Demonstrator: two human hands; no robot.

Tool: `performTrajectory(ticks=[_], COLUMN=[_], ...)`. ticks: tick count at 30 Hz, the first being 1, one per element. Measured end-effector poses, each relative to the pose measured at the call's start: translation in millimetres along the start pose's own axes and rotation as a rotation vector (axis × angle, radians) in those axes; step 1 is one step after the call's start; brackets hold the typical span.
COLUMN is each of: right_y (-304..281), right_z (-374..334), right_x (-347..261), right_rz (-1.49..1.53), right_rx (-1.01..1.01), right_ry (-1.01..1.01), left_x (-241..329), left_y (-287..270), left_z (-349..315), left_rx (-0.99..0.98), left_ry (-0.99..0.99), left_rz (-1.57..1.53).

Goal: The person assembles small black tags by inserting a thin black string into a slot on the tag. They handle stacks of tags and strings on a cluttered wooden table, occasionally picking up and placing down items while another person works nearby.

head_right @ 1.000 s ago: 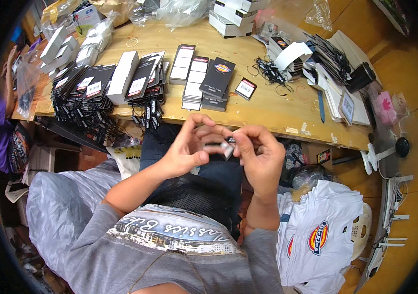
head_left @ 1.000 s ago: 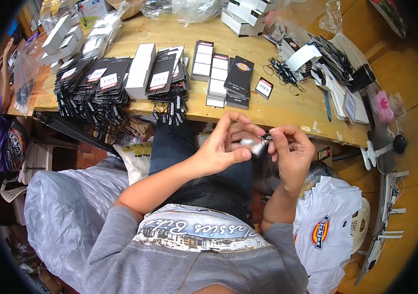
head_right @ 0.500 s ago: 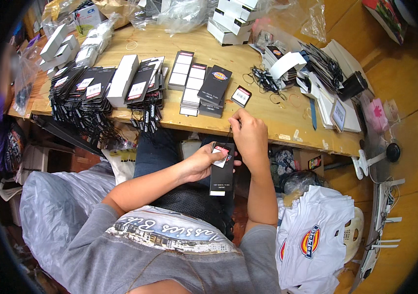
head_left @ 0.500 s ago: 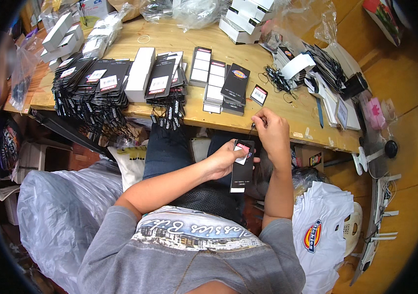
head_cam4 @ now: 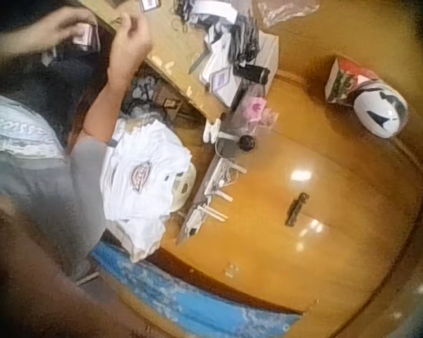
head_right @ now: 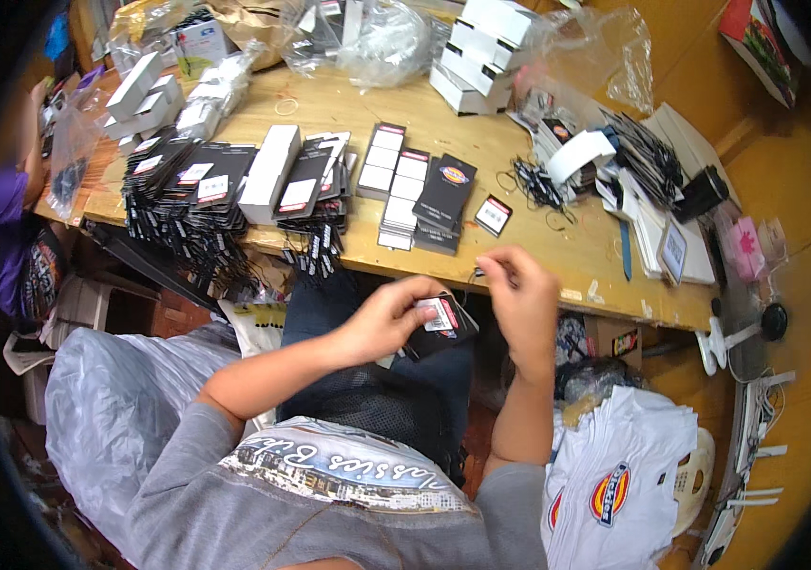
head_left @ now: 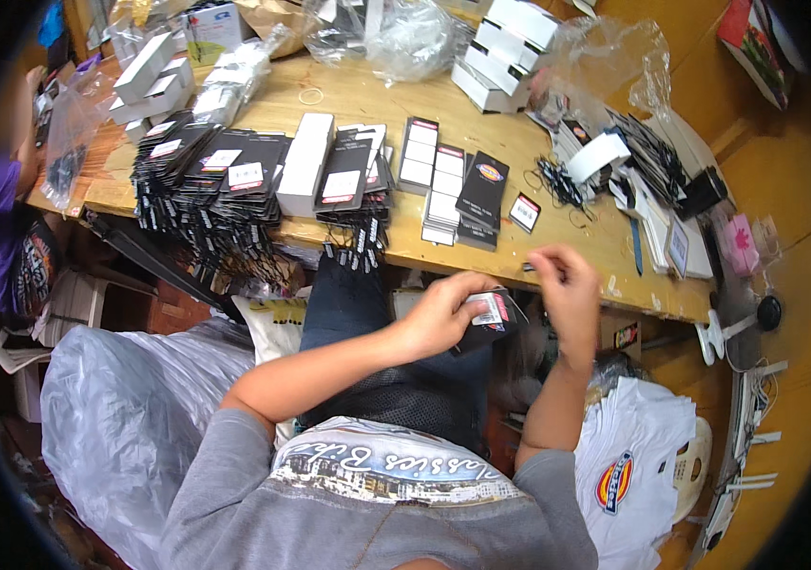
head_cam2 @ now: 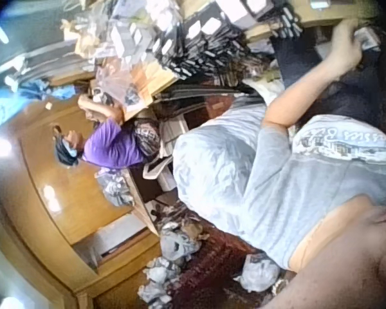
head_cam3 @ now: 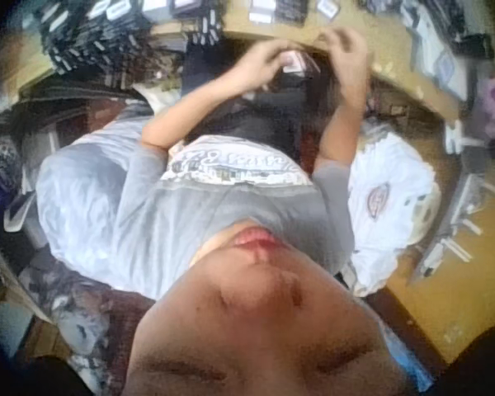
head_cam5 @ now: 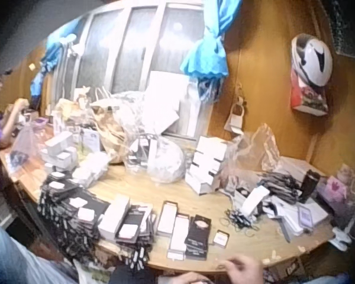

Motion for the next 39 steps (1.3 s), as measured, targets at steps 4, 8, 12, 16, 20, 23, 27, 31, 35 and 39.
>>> performTrajectory(ticks=[4, 8, 12, 16, 20, 23, 27, 31, 35, 39], right_y=[-28, 23, 83, 44, -60, -67, -63, -54, -59, -42], right_z=[4, 3, -14, -23, -69, -82, -78, -64, -75, -66], right_x=[-52, -81, -90, -118, -163, -189, -187, -193, -216, -216], right_rz=[0.685, 0.833, 0.836, 0.222, 1.221, 1.662, 1.819, 1.920, 1.587, 1.873], right_rx=[0.267, -0.022, -0.343, -0.081, -0.013, -0.061, -0.327, -0.504, -0.223, -0.444], right_ry=[0.071, 0.124, 0.178, -0.520, -0.071, 0.275, 0.207, -0.032, 0.330, 0.125], left_x=[99, 128, 87, 54, 58, 55, 67, 69, 69, 69], left_y=[-60, -103, -123, -129, -133, -134, -102, -87, -92, -92], left_z=[48, 109, 137, 125, 124, 133, 137, 139, 144, 144], left_rx=[0.117, -0.024, -0.520, -0.791, -0.670, -0.494, -0.428, -0.414, -0.376, -0.351], left_ry=[0.339, 0.645, 0.382, 0.174, 0.300, 0.484, 0.517, 0.519, 0.489, 0.501], left_rz=[0.142, 0.530, 0.755, 1.029, 0.952, 0.808, 0.934, 0.979, 0.911, 0.938])
Point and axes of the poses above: each hand's wrist, its own z-axis towards the middle knuckle, its own y-axis out of the palm, x = y × z, the point moved 4 cm from there along z, towards the middle knuckle, and after that the axes turned 13 degrees about x, right-handed, at the moved point
